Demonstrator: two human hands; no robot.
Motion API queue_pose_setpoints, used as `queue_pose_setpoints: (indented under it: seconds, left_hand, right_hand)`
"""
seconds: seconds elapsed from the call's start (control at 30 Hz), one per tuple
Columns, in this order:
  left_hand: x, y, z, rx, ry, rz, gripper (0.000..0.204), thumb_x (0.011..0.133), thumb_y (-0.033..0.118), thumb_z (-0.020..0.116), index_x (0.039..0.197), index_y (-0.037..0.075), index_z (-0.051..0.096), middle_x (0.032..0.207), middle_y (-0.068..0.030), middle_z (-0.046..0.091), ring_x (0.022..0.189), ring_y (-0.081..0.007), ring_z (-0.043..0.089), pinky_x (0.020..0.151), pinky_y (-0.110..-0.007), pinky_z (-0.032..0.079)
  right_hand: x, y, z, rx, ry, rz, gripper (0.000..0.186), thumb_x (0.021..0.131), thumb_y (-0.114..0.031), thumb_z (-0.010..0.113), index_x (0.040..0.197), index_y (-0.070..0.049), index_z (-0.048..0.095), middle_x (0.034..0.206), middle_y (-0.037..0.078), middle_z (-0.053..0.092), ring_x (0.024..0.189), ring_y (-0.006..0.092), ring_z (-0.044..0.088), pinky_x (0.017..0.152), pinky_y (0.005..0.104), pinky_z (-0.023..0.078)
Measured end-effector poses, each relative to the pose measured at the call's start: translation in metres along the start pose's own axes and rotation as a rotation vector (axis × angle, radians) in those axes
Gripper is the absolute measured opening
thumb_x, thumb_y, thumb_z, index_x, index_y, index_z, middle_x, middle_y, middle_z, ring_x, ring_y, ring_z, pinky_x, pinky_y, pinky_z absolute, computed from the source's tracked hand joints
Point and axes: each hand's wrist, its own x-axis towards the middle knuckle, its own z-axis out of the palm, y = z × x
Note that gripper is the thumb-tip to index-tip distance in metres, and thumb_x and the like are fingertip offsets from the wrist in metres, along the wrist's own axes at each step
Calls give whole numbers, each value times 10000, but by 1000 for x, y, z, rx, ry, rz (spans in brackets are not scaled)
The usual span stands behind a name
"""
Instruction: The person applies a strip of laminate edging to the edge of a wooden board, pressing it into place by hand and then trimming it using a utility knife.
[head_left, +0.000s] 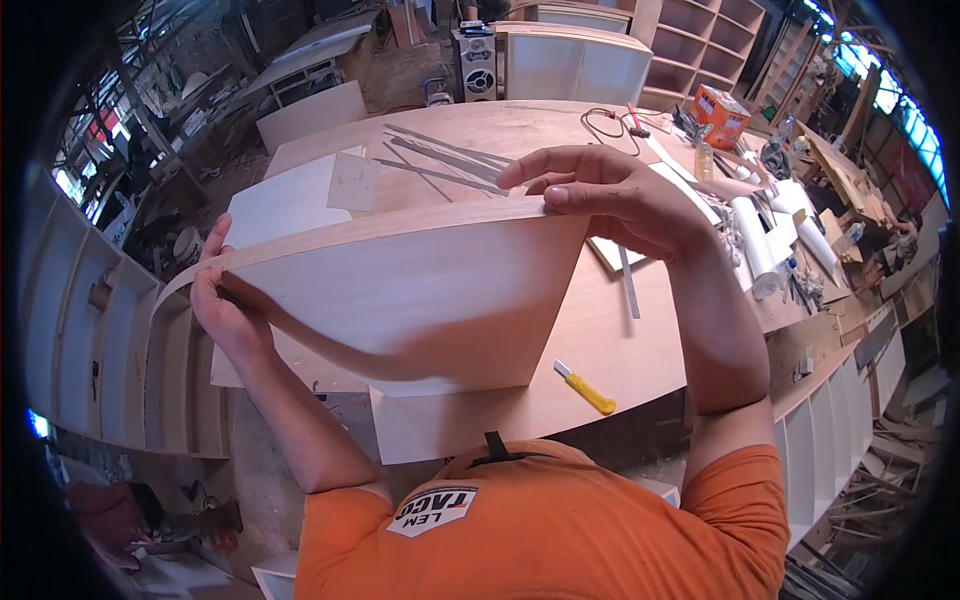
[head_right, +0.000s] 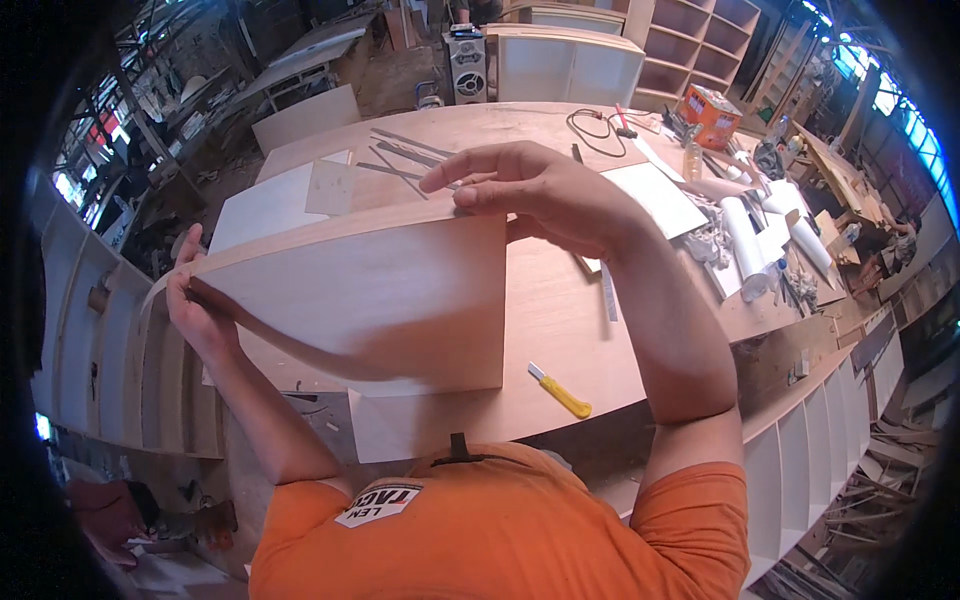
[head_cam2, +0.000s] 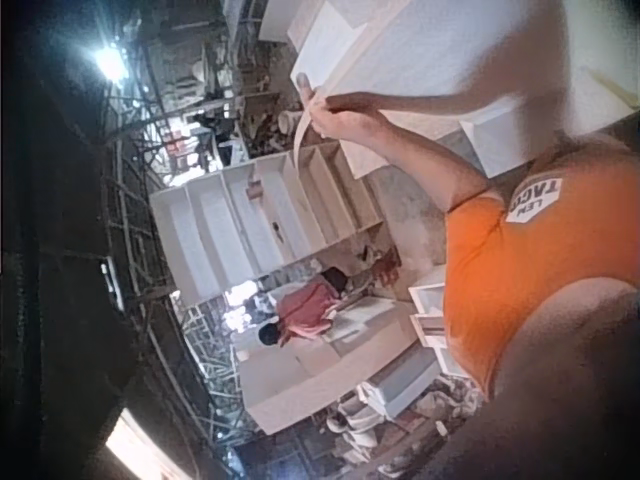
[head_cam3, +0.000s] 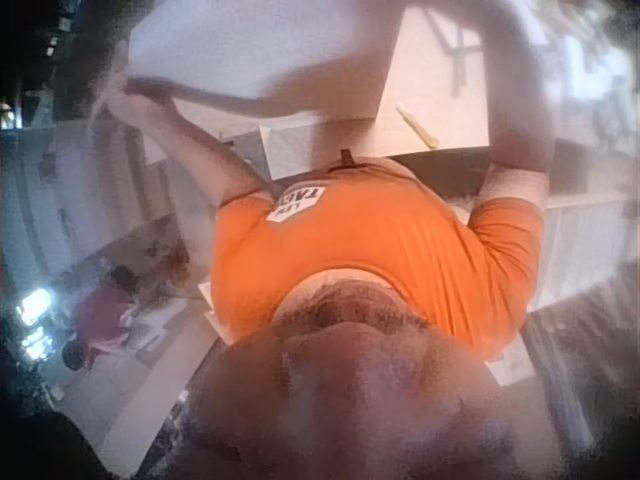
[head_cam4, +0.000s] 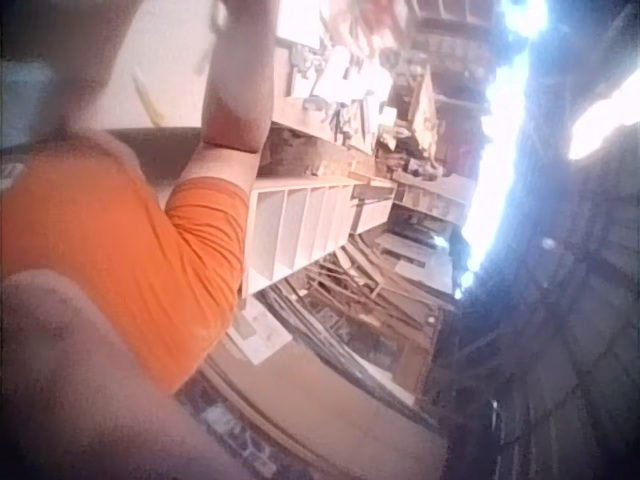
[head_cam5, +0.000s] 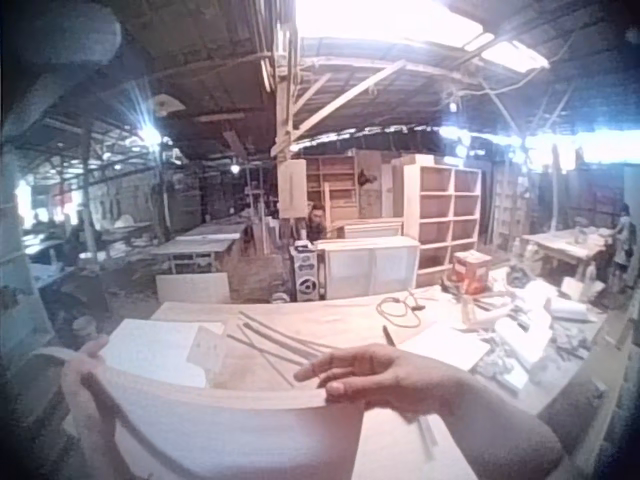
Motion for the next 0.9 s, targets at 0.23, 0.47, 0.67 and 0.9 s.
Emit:
queue_pose_setpoints:
  seconds: [0.23,0.47,0.67,0.9]
  left_hand:
    - [-4,3,12,38,60,12,543,800,179,381,1230,-96,568,1074,-98,613,892,-126,513,819,-258,411]
    - [-4,-1,11,57,0,54,502,845,187,407,1224,-107,555,1287,-165,571,1151,-208,542,1004,-335,406]
    - [-11,4,10,125,-49,57,515,872,228,418,1244,-105,543,1328,-175,545,1272,-227,444,1091,-345,289]
    - [-18,0,6,27,-117,172,445,915,251,525,1218,-69,588,1225,-134,616,1211,-222,478,1089,-358,270]
  right_hand:
    - [25,-36,2,-596,-71,96,418,891,-305,703,1134,29,644,993,47,675,903,83,598,796,250,494]
    - [71,-56,-1,-544,-427,416,394,883,-287,703,1064,60,653,833,27,681,738,68,623,640,218,512]
    - [97,-50,8,-572,-578,458,422,886,-430,663,1078,-54,680,899,21,691,849,118,654,761,334,539]
    - [129,-54,50,-705,-599,569,431,902,-480,626,1058,-82,680,911,23,678,847,130,642,770,348,519]
